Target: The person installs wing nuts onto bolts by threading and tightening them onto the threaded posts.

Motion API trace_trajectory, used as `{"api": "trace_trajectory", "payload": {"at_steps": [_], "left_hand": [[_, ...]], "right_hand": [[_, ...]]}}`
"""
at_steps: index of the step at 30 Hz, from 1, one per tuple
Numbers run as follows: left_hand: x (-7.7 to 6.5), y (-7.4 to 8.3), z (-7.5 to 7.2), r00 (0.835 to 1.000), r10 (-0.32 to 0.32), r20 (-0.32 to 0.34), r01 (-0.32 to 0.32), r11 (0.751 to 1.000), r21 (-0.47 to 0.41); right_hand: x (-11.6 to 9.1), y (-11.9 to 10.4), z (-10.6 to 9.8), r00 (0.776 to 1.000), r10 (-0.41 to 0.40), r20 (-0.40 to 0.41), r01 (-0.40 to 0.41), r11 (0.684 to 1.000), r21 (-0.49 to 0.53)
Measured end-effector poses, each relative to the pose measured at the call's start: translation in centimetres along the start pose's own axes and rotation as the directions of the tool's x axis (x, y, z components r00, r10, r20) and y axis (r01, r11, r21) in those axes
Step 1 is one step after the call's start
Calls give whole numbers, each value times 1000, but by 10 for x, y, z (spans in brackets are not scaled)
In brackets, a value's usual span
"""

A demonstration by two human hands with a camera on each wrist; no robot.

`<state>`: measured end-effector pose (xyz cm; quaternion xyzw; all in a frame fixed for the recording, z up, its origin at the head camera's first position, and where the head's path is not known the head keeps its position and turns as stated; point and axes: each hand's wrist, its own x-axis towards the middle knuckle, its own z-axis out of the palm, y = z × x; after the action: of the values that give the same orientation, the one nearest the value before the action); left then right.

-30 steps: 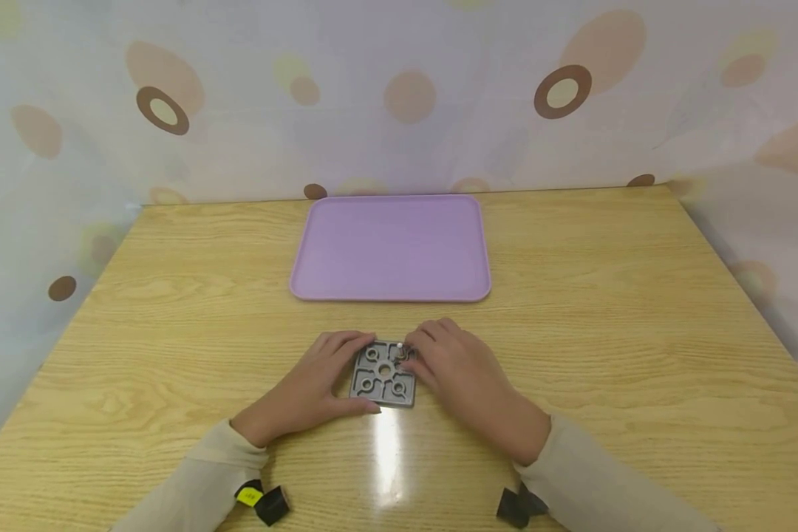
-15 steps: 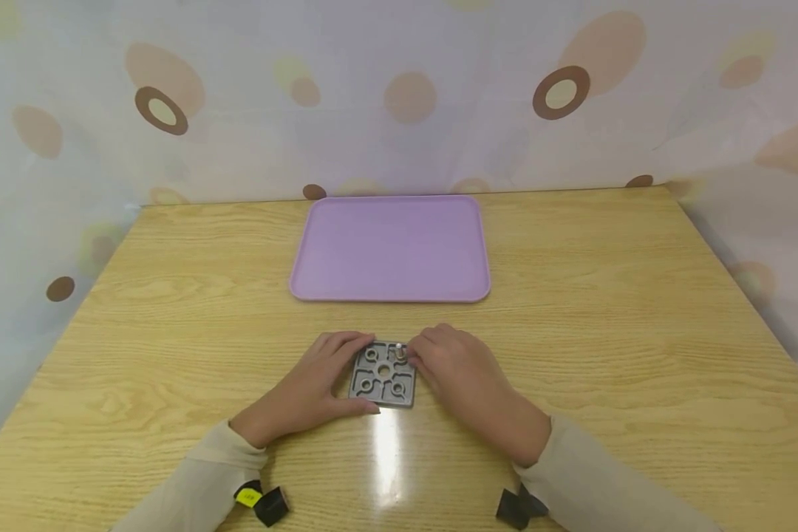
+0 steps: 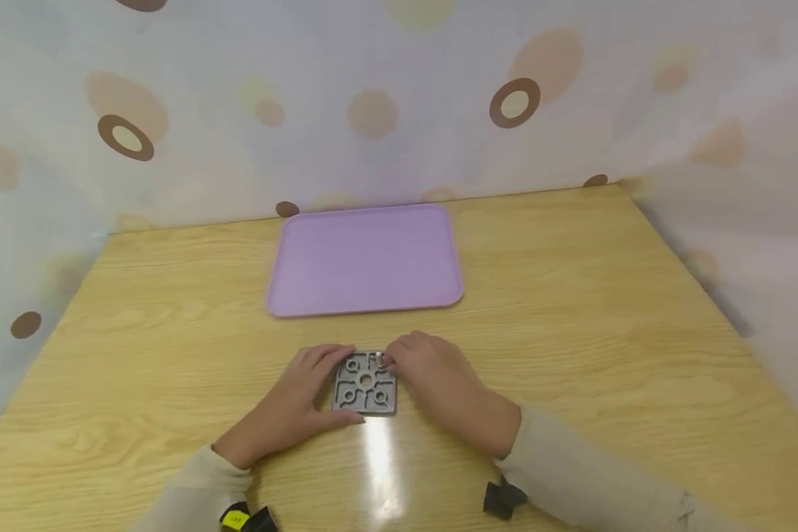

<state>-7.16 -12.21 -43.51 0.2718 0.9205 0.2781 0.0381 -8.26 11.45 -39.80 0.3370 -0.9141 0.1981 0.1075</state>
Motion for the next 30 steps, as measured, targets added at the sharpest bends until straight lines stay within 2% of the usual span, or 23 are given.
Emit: {"api": "trace_trajectory", "payload": {"at_steps": [4, 10, 16, 21, 25, 30], "left_hand": [[3, 0, 3, 1000, 8, -9, -8, 1000, -8], [12, 1, 6, 999, 37, -12, -37, 999, 4], [15, 2, 6, 1000, 18, 10, -18, 1000, 22], [17, 0, 6, 1000, 18, -8, -18, 999, 39], [25, -4, 5, 999, 32, -6, -32, 998, 45], [30, -7, -8, 1000, 14, -25, -12, 995, 99]], "right_hand": [[0, 1, -1, 1000, 18, 16, -18, 1000, 7], [-1, 2, -3, 994, 107, 10, -108, 993, 47], [0, 4, 0, 987, 160, 14, -160, 984, 80], [3, 9, 0, 987, 153, 42, -156, 983, 94], [6, 18, -6, 986, 138, 90, -144, 987, 67], [3, 40, -20, 993, 91, 80, -92, 996, 2]]}}
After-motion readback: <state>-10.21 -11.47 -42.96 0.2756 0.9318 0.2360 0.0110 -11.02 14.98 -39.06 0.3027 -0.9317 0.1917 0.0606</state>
